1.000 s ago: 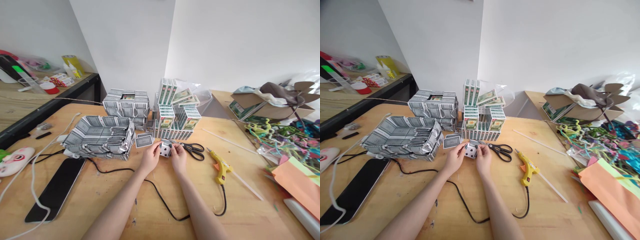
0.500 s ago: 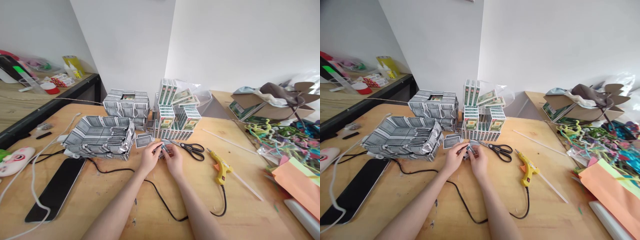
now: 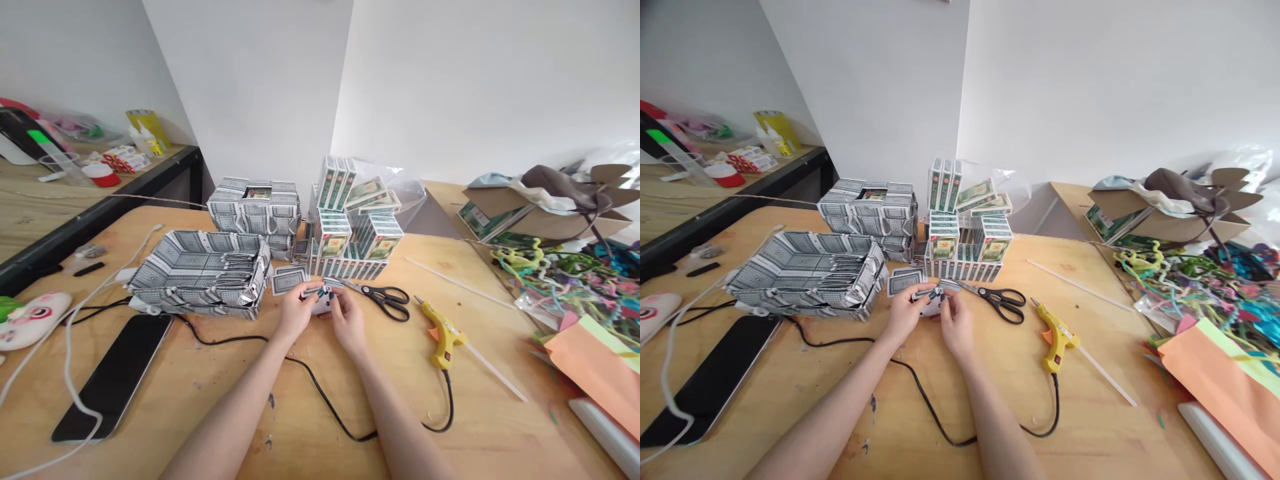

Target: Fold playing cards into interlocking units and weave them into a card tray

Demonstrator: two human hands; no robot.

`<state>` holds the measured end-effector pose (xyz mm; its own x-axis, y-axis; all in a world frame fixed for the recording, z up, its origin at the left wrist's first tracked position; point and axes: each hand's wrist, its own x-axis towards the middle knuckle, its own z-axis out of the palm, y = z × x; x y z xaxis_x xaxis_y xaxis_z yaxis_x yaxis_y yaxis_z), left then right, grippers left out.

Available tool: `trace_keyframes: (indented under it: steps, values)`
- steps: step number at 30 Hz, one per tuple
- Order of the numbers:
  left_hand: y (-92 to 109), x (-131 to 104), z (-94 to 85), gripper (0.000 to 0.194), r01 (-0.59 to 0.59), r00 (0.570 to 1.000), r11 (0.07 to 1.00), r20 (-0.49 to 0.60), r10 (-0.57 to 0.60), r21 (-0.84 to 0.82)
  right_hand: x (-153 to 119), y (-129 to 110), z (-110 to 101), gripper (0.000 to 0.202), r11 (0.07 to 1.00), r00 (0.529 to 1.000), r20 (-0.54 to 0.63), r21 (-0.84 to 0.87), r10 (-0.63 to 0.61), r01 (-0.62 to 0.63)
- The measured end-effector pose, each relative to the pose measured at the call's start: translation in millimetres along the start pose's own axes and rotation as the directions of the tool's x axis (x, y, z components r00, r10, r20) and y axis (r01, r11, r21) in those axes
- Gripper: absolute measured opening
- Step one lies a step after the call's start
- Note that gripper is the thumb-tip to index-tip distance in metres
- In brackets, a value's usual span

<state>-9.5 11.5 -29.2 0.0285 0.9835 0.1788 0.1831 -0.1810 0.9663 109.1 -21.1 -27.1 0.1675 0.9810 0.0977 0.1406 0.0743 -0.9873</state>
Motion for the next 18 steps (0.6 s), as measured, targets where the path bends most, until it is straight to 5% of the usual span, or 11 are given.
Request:
trace_keyframes:
  steps: [9,18]
  values:
    - [5,-9,1.1,0.037,-0.221,0.975,0.967,0.056,0.216,0.123,-2,5,-4,0.031,0.942,0.98,-0.036,-0.284,-0.196,0.178]
    - [12,-14,1.6,0.016,-0.362,0.922,0.856,0.01,0.386,0.368,-2,8,-8,0.028,0.87,0.926,-0.149,-0.421,-0.347,0.258]
